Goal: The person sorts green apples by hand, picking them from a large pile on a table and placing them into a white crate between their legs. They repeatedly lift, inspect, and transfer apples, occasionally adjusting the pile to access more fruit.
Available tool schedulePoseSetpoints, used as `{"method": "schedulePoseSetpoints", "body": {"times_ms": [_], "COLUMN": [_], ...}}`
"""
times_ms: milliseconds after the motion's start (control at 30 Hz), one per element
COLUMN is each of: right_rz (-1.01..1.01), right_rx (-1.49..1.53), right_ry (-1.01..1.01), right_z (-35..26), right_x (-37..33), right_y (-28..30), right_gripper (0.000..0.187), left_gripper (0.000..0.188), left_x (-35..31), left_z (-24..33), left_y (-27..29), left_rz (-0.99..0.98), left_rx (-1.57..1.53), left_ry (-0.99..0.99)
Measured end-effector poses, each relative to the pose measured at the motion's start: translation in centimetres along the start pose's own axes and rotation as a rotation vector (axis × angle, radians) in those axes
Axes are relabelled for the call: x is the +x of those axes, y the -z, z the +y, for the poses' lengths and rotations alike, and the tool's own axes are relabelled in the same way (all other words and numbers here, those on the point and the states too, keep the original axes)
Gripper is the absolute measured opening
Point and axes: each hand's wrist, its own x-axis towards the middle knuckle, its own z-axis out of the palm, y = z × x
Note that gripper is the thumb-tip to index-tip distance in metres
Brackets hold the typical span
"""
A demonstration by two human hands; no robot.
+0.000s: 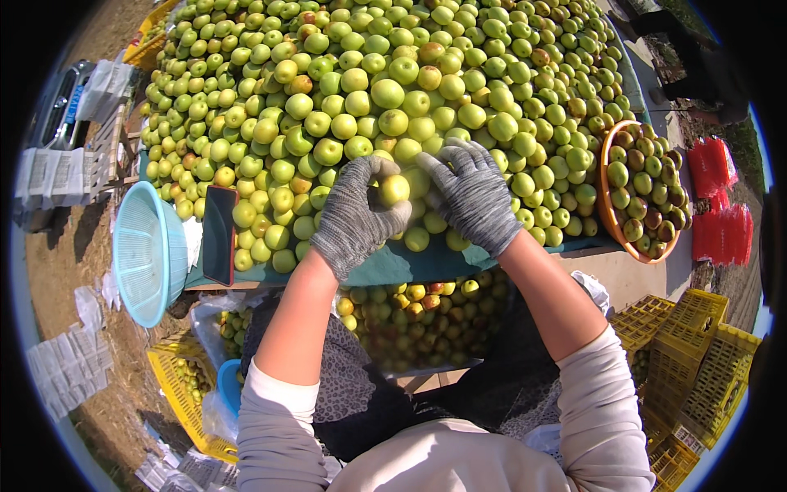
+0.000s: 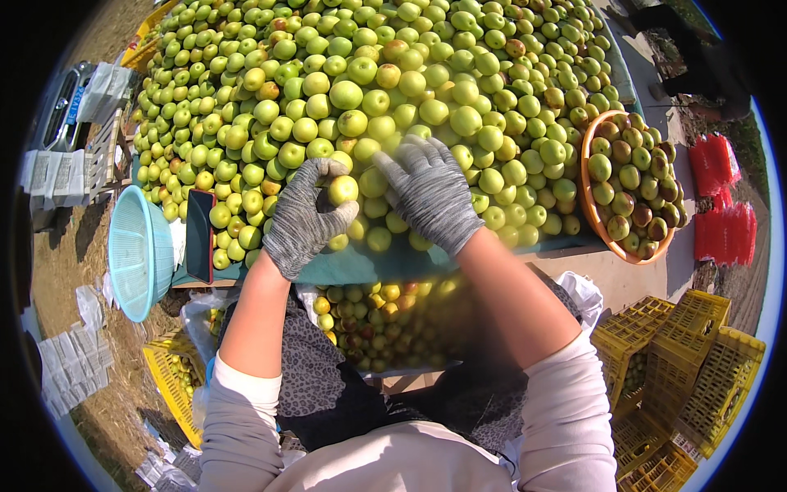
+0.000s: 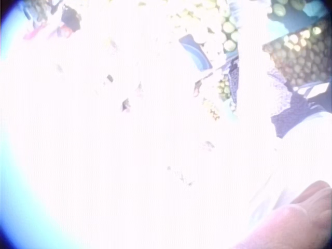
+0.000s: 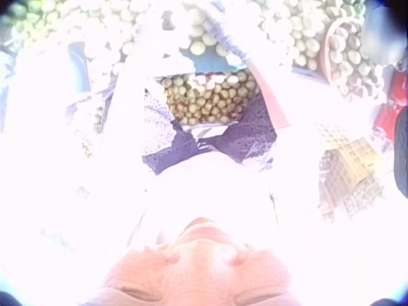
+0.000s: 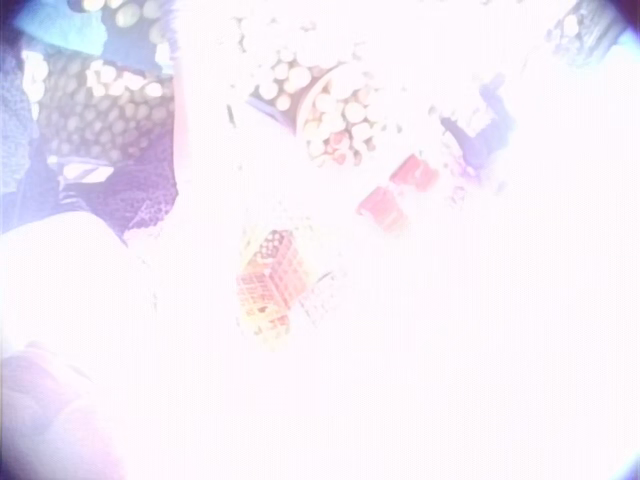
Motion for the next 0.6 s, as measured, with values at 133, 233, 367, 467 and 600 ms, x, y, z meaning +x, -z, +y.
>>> {"method": "schedulePoseSetpoints", "body": {"times_ms": [133, 233, 367, 467, 600], "right_rz": [-0.018, 0.018, 0.064, 0.085, 0.148], "right_rx": [0.026, 0.046, 0.096, 0.156, 0.119], "right_ry": [-0.013, 0.009, -0.029, -0.064, -0.117], "right_z": [-0.6, -1.1, -1.3, -1.4, -1.2], "right_x": [-0.6, -1.0, -1.6, -1.9, 0.0], "right_y": [0.4, 0.9, 1.6, 1.9, 2.0], "right_gripper": [0.051, 0.049, 0.047, 0.044, 0.043], "left_gripper": [0.040, 0.035, 0.018, 0.013, 0.021], "left_x": [-1.4, -2.2, -2.9, -2.7, -1.6], "left_z": [0.7, 0.9, 0.4, -0.5, -1.2], "left_y": [0.6, 0.6, 0.1, -1.1, -0.8], "left_rz": [-0.076, -0.028, -0.088, 0.108, 0.188], "left_rx": [-0.309, -0.182, -0.325, -0.308, -0.419], "left_ry": [-0.014, -0.057, 0.306, 0.153, 0.027]}}
